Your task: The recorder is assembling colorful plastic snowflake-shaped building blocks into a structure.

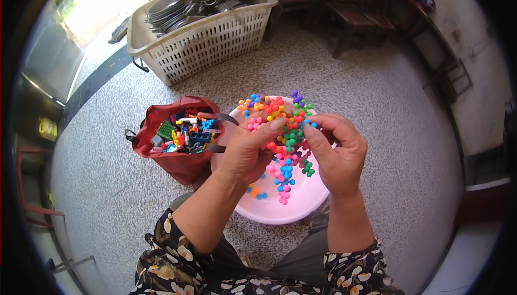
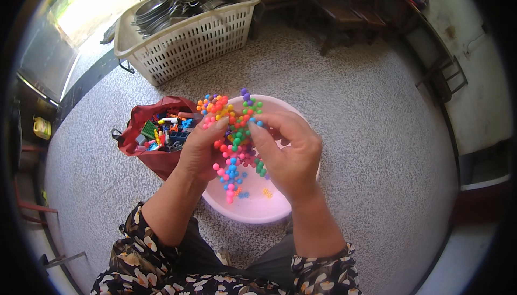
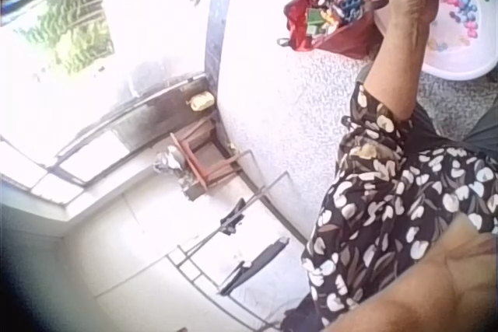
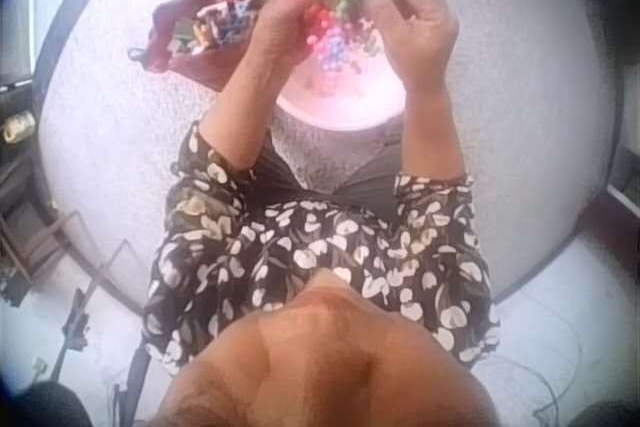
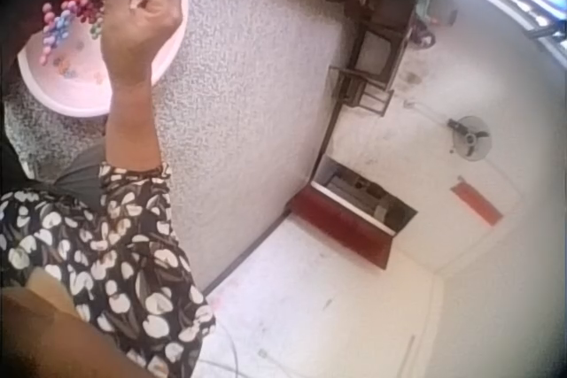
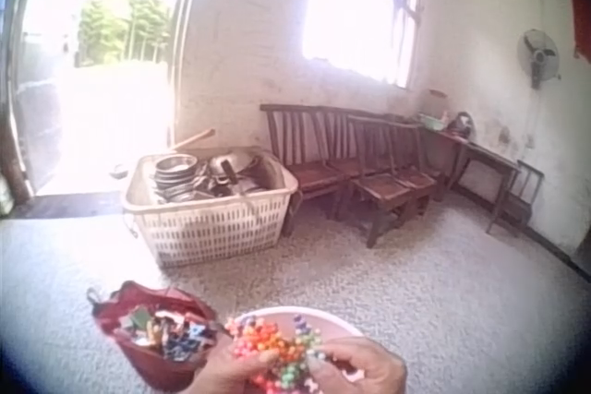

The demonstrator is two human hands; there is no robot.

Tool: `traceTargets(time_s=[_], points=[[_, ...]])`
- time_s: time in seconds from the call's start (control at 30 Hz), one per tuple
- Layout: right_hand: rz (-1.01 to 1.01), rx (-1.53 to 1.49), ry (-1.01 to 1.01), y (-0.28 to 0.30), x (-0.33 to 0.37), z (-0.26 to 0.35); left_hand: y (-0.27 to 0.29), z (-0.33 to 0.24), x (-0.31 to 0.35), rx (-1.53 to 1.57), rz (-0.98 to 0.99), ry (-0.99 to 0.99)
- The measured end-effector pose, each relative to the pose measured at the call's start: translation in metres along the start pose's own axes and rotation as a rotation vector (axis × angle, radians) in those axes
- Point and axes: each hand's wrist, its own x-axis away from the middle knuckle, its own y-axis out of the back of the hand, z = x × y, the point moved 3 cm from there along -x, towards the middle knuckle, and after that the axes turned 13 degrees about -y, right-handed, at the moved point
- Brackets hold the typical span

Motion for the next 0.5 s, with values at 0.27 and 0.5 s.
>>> traceTargets(time_s=[0.27,0.5], points=[[-0.007,-0.050,0.013,-0.0051,0.0006,0.0018,0.0026,0.0009,-0.0009,0.022,-0.002,-0.001],[-0.004,-0.059,-0.003,-0.0071,0.0009,-0.0029,0.0041,0.0021,-0.0014,-0.060,0.002,-0.031]])
